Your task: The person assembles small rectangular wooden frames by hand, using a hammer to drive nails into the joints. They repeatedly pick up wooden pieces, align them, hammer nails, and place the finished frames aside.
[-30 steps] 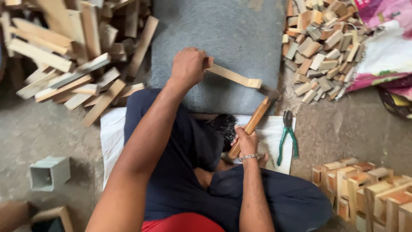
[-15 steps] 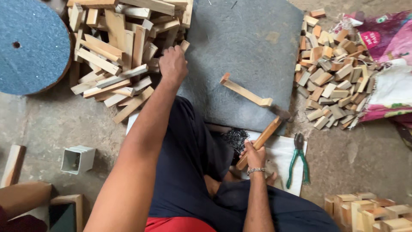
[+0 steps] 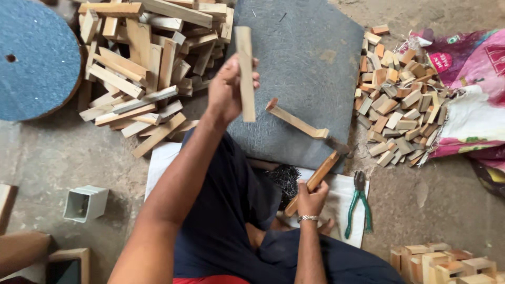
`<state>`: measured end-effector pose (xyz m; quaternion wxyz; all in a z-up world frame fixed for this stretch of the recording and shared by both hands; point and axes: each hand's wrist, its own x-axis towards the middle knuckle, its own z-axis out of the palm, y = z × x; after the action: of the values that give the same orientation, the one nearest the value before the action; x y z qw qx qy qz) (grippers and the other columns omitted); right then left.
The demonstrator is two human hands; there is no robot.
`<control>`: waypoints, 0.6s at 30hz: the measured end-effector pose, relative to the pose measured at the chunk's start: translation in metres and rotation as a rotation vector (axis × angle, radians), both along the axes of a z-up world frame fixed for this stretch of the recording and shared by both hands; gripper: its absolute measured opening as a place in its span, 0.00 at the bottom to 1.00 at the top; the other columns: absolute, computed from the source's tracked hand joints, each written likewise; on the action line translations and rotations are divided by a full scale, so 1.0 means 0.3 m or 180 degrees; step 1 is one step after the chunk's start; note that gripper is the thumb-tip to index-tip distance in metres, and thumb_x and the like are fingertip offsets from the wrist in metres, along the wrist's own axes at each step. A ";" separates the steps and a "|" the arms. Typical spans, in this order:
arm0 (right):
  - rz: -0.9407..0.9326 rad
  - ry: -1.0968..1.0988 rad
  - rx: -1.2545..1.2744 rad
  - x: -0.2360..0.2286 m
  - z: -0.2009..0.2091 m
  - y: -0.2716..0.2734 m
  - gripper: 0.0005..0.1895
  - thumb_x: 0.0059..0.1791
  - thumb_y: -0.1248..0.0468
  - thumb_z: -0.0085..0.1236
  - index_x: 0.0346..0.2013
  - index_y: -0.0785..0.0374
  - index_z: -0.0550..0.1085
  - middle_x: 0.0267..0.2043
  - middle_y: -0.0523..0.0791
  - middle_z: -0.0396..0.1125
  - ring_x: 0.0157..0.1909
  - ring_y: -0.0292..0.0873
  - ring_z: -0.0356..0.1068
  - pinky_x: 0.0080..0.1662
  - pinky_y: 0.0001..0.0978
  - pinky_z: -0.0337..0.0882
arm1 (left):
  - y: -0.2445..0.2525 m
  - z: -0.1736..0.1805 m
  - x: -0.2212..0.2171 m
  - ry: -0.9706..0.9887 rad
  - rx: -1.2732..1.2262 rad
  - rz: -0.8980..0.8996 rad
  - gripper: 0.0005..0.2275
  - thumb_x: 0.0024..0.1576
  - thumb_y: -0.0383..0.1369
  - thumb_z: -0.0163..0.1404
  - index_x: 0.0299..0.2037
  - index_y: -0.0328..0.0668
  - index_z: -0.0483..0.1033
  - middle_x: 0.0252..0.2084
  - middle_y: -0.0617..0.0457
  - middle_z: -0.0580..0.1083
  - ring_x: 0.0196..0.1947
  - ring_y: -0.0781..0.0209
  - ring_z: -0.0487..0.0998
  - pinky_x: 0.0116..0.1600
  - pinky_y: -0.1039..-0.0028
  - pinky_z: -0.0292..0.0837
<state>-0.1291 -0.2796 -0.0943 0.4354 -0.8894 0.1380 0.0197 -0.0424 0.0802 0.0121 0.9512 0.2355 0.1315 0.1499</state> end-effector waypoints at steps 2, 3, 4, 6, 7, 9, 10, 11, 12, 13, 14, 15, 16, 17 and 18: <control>0.0527 -0.1438 -0.1598 0.019 0.052 0.023 0.34 0.40 0.65 0.73 0.57 0.70 0.67 0.43 0.51 0.68 0.45 0.52 0.70 0.46 0.43 0.72 | -0.039 0.007 0.012 -0.0381 -0.0019 -0.0333 0.19 0.70 0.37 0.36 0.68 0.40 0.63 0.50 0.45 0.75 0.38 0.61 0.75 0.46 0.70 0.76; 0.0477 -0.1212 -0.1555 0.028 0.078 0.024 0.35 0.41 0.66 0.72 0.60 0.68 0.66 0.45 0.52 0.67 0.47 0.52 0.69 0.49 0.44 0.71 | -0.058 -0.005 0.015 -0.0364 -0.0052 -0.0416 0.18 0.70 0.38 0.36 0.67 0.40 0.63 0.49 0.46 0.75 0.38 0.61 0.75 0.45 0.70 0.76; 0.0423 -0.0987 -0.1510 0.062 0.094 0.034 0.36 0.43 0.68 0.72 0.63 0.67 0.66 0.48 0.52 0.66 0.50 0.52 0.68 0.52 0.45 0.70 | -0.074 -0.022 0.022 -0.0347 -0.0086 -0.0500 0.18 0.69 0.38 0.37 0.66 0.40 0.63 0.47 0.47 0.75 0.38 0.61 0.75 0.44 0.70 0.76; 0.0648 -0.1044 -0.0174 0.145 0.119 0.044 0.36 0.48 0.70 0.66 0.69 0.67 0.62 0.58 0.52 0.66 0.52 0.46 0.72 0.52 0.39 0.75 | -0.124 -0.063 0.033 -0.0198 0.0031 -0.0697 0.18 0.70 0.39 0.38 0.65 0.39 0.64 0.45 0.48 0.75 0.37 0.62 0.75 0.43 0.70 0.75; 0.0567 -0.0688 -0.0231 0.214 0.126 0.065 0.38 0.47 0.70 0.64 0.70 0.66 0.59 0.63 0.53 0.63 0.52 0.45 0.72 0.49 0.37 0.78 | -0.129 -0.075 0.052 -0.0132 0.0239 -0.0732 0.18 0.70 0.40 0.39 0.65 0.38 0.65 0.44 0.48 0.76 0.37 0.63 0.75 0.43 0.71 0.75; 0.0597 -0.0286 -0.0244 0.347 0.143 0.114 0.41 0.44 0.71 0.63 0.70 0.65 0.56 0.66 0.54 0.61 0.51 0.45 0.74 0.46 0.35 0.80 | -0.123 -0.084 0.079 -0.0059 0.0610 -0.0817 0.19 0.72 0.41 0.40 0.65 0.35 0.67 0.43 0.49 0.76 0.36 0.64 0.75 0.43 0.72 0.75; 0.0711 -0.0240 -0.0203 0.403 0.151 0.143 0.43 0.43 0.71 0.64 0.70 0.65 0.55 0.66 0.54 0.61 0.50 0.44 0.75 0.45 0.34 0.80 | -0.114 -0.084 0.088 -0.0049 0.0773 -0.0867 0.19 0.72 0.42 0.40 0.64 0.34 0.68 0.42 0.50 0.76 0.36 0.65 0.75 0.43 0.71 0.75; 0.0834 -0.0175 -0.0167 0.441 0.157 0.167 0.44 0.41 0.71 0.64 0.69 0.65 0.54 0.65 0.54 0.62 0.48 0.44 0.75 0.44 0.34 0.80 | -0.109 -0.084 0.088 -0.0020 0.0926 -0.0911 0.19 0.72 0.42 0.40 0.63 0.32 0.69 0.41 0.51 0.76 0.35 0.65 0.75 0.43 0.71 0.76; 0.0953 -0.0108 -0.0427 0.462 0.162 0.186 0.37 0.43 0.71 0.65 0.65 0.65 0.61 0.60 0.53 0.66 0.48 0.45 0.76 0.46 0.35 0.80 | -0.101 -0.084 0.087 -0.0104 0.0844 -0.0856 0.19 0.72 0.42 0.41 0.64 0.33 0.69 0.41 0.51 0.76 0.36 0.65 0.75 0.44 0.72 0.75; 0.1086 -0.0051 -0.0695 0.477 0.168 0.198 0.29 0.46 0.70 0.66 0.60 0.64 0.68 0.55 0.53 0.70 0.47 0.46 0.78 0.48 0.36 0.79 | -0.095 -0.083 0.088 -0.0195 0.0757 -0.0784 0.19 0.72 0.42 0.41 0.64 0.34 0.70 0.42 0.51 0.76 0.36 0.65 0.75 0.44 0.72 0.74; 0.1219 0.0005 -0.0962 0.479 0.174 0.205 0.21 0.48 0.69 0.68 0.56 0.64 0.75 0.50 0.53 0.75 0.47 0.47 0.79 0.50 0.37 0.78 | -0.087 -0.080 0.086 -0.0285 0.0672 -0.0710 0.20 0.72 0.42 0.41 0.64 0.35 0.71 0.42 0.51 0.76 0.36 0.66 0.75 0.44 0.73 0.74; 0.1442 -0.0640 -0.1146 0.479 0.177 0.213 0.20 0.48 0.71 0.68 0.53 0.65 0.75 0.51 0.53 0.74 0.50 0.49 0.78 0.52 0.38 0.78 | -0.074 -0.075 0.091 -0.0306 0.0562 -0.0603 0.20 0.72 0.42 0.41 0.64 0.35 0.71 0.42 0.51 0.76 0.36 0.65 0.75 0.44 0.73 0.73; 0.1668 -0.1290 -0.1313 0.470 0.177 0.217 0.18 0.47 0.72 0.69 0.51 0.67 0.75 0.53 0.53 0.74 0.53 0.51 0.77 0.54 0.40 0.77 | -0.062 -0.069 0.094 -0.0327 0.0453 -0.0495 0.19 0.72 0.42 0.41 0.64 0.34 0.70 0.42 0.51 0.76 0.37 0.65 0.75 0.45 0.72 0.73; 0.1916 -0.1947 -0.1452 0.454 0.175 0.219 0.17 0.47 0.73 0.69 0.49 0.68 0.75 0.55 0.54 0.73 0.55 0.53 0.75 0.57 0.41 0.77 | -0.048 -0.064 0.092 -0.0346 0.0351 -0.0368 0.19 0.72 0.42 0.42 0.64 0.34 0.70 0.43 0.51 0.75 0.37 0.65 0.75 0.45 0.72 0.73; 0.1979 -0.2183 -0.1449 0.438 0.169 0.219 0.16 0.48 0.74 0.70 0.47 0.68 0.74 0.54 0.53 0.73 0.55 0.53 0.75 0.56 0.41 0.77 | -0.035 -0.060 0.090 -0.0367 0.0291 -0.0299 0.19 0.72 0.42 0.42 0.65 0.35 0.70 0.43 0.51 0.75 0.38 0.65 0.75 0.45 0.72 0.73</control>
<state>0.0022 -0.2140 -0.0436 0.2246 -0.9159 -0.2828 -0.1751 -0.0155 0.0696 -0.0058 0.9514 0.2756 0.0583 0.1243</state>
